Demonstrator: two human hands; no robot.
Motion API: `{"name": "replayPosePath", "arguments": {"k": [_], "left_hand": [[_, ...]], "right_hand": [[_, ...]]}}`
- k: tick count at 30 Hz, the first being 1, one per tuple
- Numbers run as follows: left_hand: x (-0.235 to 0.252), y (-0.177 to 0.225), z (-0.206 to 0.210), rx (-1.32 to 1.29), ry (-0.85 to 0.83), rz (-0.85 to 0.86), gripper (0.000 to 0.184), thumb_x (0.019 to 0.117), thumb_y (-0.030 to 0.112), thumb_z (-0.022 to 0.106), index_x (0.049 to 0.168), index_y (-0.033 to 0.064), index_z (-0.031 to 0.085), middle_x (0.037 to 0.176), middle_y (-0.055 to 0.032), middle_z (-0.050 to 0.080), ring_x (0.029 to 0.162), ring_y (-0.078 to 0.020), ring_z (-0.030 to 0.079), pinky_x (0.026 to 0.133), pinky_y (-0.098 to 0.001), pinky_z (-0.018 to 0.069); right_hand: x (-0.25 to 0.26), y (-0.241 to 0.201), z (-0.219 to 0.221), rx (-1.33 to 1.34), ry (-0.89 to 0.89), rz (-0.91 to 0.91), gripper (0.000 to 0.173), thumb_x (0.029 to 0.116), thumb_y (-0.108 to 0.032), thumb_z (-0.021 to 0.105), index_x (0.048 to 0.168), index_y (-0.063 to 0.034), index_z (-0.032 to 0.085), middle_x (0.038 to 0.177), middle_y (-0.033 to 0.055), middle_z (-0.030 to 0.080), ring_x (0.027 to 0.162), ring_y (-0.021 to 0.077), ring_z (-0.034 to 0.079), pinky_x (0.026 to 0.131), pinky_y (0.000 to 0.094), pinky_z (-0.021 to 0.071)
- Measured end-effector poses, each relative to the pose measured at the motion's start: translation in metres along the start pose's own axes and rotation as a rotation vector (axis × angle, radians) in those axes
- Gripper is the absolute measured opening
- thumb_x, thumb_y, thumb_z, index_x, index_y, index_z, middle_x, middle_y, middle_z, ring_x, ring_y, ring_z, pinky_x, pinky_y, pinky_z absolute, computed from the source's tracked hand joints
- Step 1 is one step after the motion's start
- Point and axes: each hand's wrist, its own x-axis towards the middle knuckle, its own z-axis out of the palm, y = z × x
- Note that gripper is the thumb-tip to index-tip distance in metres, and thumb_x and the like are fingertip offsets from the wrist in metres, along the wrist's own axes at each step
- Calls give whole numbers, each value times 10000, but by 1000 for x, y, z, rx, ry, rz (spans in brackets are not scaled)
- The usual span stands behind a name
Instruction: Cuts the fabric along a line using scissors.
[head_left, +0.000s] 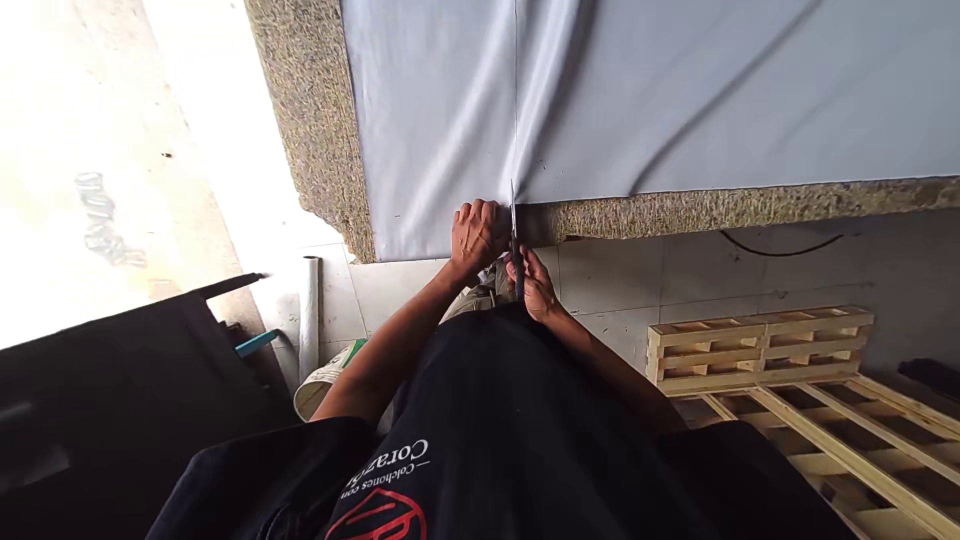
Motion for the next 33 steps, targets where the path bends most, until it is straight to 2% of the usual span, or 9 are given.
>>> {"name": "replayPosePath", "arguments": {"k": [3,6,9,15,19,24,29,33], "left_hand": [[3,8,4,-48,71,-29,391,890,328,702,1144,31,699,1058,-188,706,986,-384,676,831,-538,535],[-1,9,1,-156,251,29,169,888,137,692,992,20,756,933,-164,732,856,-331,727,744,-472,596],[-5,7,-9,-225,328,108,121,893,70,698,968,22,780,932,-157,739,828,-289,735,725,-413,611],[-7,3,-16,-224,378,183,116,892,70,715,966,24,791,904,-152,737,819,-272,728,726,-378,606],[-8,3,-16,-254,388,181,124,889,72,713,971,25,793,905,-151,736,818,-265,725,717,-369,603],[-8,2,-15,-269,394,195,117,890,69,717,967,25,794,893,-147,735,807,-253,722,710,-359,601],[-6,2,-14,-256,408,208,110,891,71,725,962,26,795,882,-140,733,799,-238,719,703,-330,596],[-6,3,-15,-264,402,212,110,888,81,737,963,25,796,881,-139,736,803,-233,720,711,-329,597]], "right_hand": [[-7,-4,-2,38,-24,-1,461,1023,-55,490,1461,50,392,1099,76,635,752,101,623,629,256,556],[-8,-4,1,23,-30,-23,461,1014,-60,503,1442,61,380,1093,72,627,762,94,625,652,253,561],[-4,-6,6,-3,-18,-22,456,1011,-82,523,1423,62,391,1097,73,610,793,95,627,690,251,571],[7,-12,16,-2,13,-41,425,1010,-76,532,1405,36,422,1089,60,612,840,80,627,730,244,567],[4,-16,16,-9,29,-44,472,1014,-98,527,1438,46,378,1114,72,604,866,89,631,753,252,570],[5,-21,13,-23,4,-46,440,1008,-90,545,1406,43,412,1061,43,611,840,62,623,753,234,563],[5,-24,16,-18,4,-28,456,1012,-73,533,1427,59,395,1143,86,600,860,81,625,753,230,561],[3,-28,14,-36,-4,-7,482,1013,-79,526,1445,68,370,1134,87,595,862,78,624,760,232,563]]}}
